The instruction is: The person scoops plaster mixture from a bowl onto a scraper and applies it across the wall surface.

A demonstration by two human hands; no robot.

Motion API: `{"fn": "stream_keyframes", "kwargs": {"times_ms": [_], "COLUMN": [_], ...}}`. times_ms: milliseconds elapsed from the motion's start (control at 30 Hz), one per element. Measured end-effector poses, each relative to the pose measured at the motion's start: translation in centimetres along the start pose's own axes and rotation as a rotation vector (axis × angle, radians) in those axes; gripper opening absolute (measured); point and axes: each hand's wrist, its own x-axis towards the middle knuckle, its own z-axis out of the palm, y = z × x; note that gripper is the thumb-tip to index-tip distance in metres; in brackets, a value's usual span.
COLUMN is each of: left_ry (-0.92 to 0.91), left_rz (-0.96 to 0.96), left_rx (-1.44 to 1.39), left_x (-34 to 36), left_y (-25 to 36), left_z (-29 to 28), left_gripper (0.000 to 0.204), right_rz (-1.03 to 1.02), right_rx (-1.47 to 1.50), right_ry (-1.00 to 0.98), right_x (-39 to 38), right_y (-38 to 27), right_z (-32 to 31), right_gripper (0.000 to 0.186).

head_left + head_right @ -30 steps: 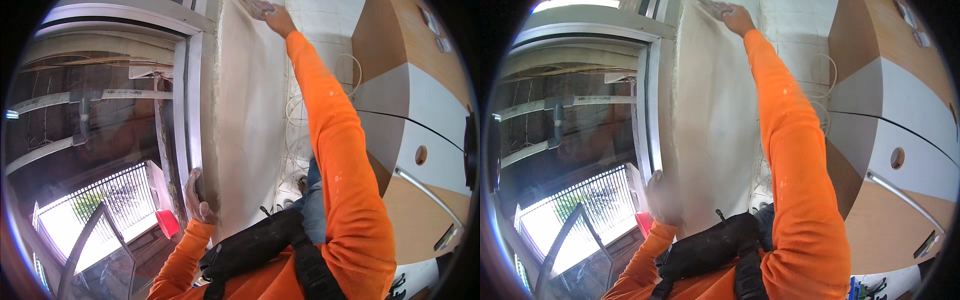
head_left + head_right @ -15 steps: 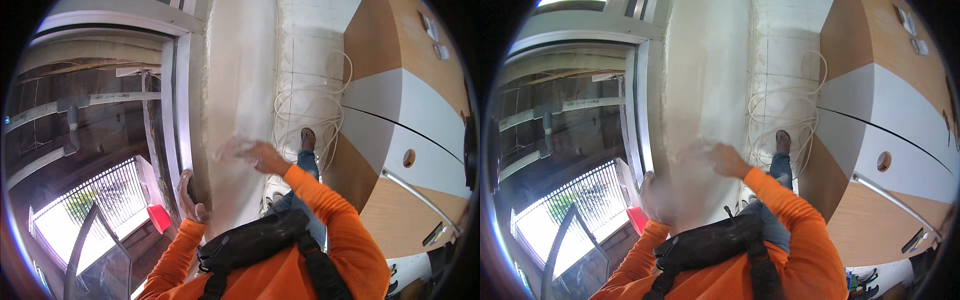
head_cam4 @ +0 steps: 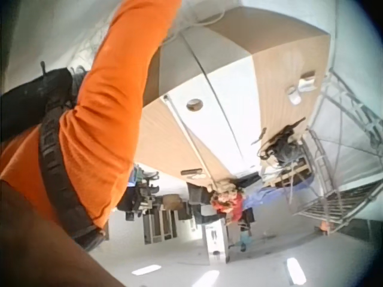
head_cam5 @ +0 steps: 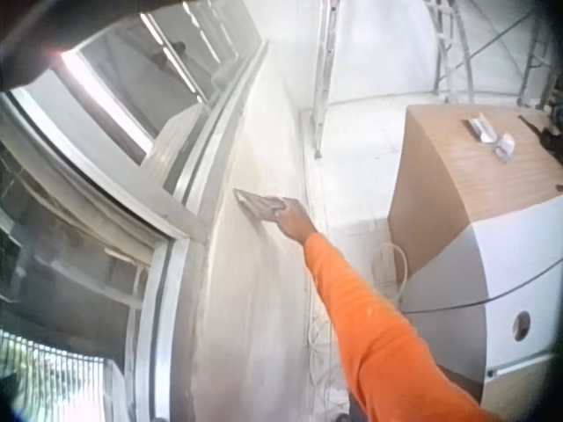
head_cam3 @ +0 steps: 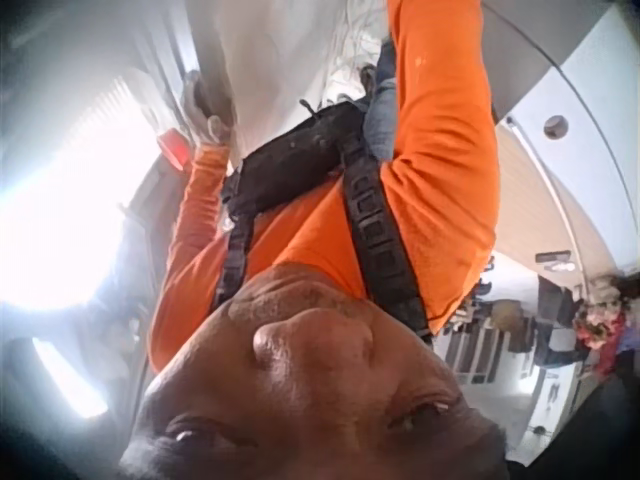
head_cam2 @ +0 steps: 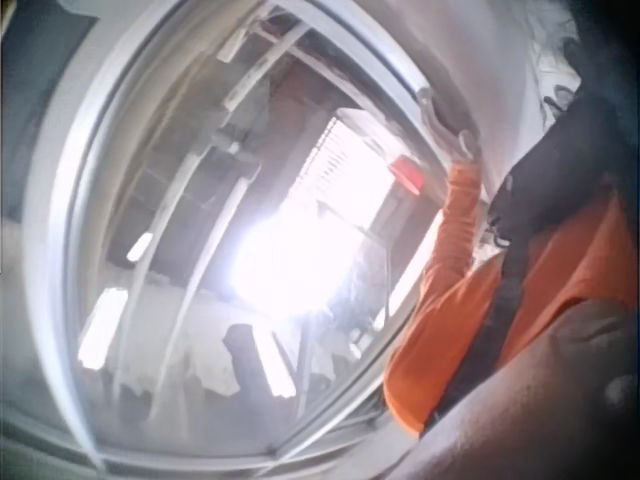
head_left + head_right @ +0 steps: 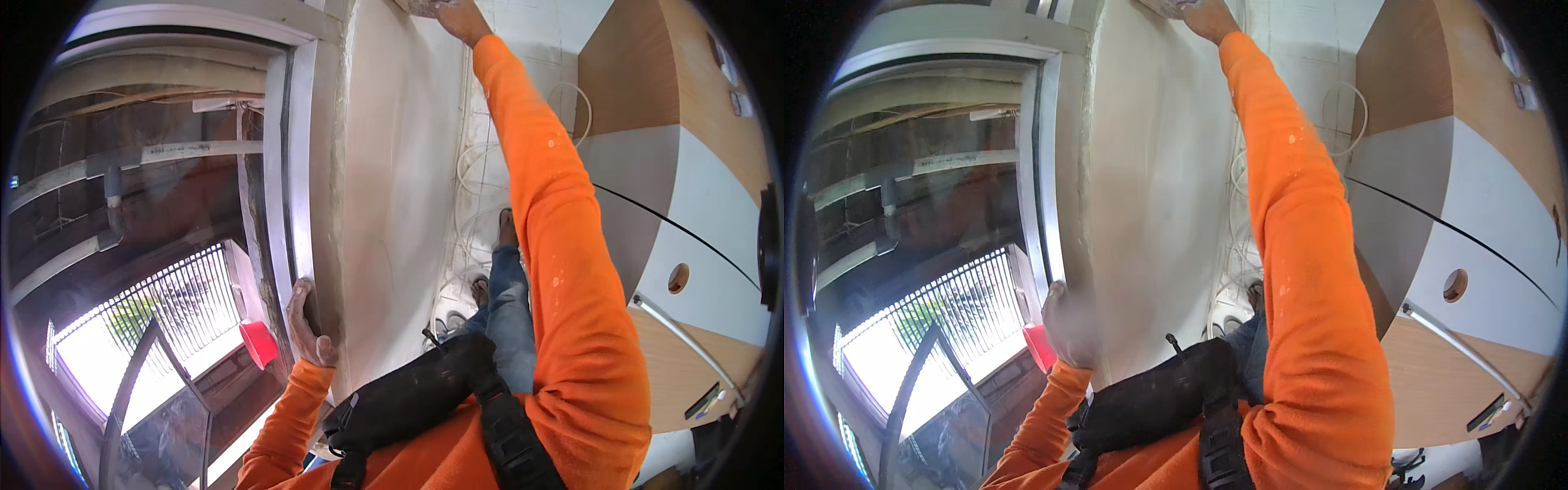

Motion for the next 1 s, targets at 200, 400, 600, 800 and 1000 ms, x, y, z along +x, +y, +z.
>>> {"fn": "stream_keyframes", "kwargs": {"times_ms": [200, 400, 600, 800, 1000], "left_ry": [0.099, 0.100, 0.135, 0.091, 0.109], "left_rz": [-0.039, 0.024, 0.051, 0.097, 0.138], "left_rx": [-0.040, -0.159, -0.185, -0.031, -0.024], "left_x": [-1.5, -0.9, -0.7, -0.6, -0.8], "left_y": [-0.7, 0.2, 1.9, 2.7, 2.1], "left_z": [-0.8, 0.1, -1.8, -2.4, -1.9], "left_gripper": [0.095, 0.097, 0.093, 0.091, 0.089], "right_rz": [0.413, 0.447, 0.735, 0.873, 0.578], "right_rx": [0.630, 0.647, 0.808, 0.535, 0.172], "right_ry": [-0.431, -0.533, -0.599, -0.050, 0.045], "right_x": [-9.1, -28.2, -35.4, -22.1, -7.5], "right_y": [-14.8, -30.3, -42.0, -25.8, -16.5], "right_z": [-2.1, -6.4, -9.2, -5.9, -3.1], "right_gripper": [0.032, 0.042, 0.031, 0.033, 0.036]}}
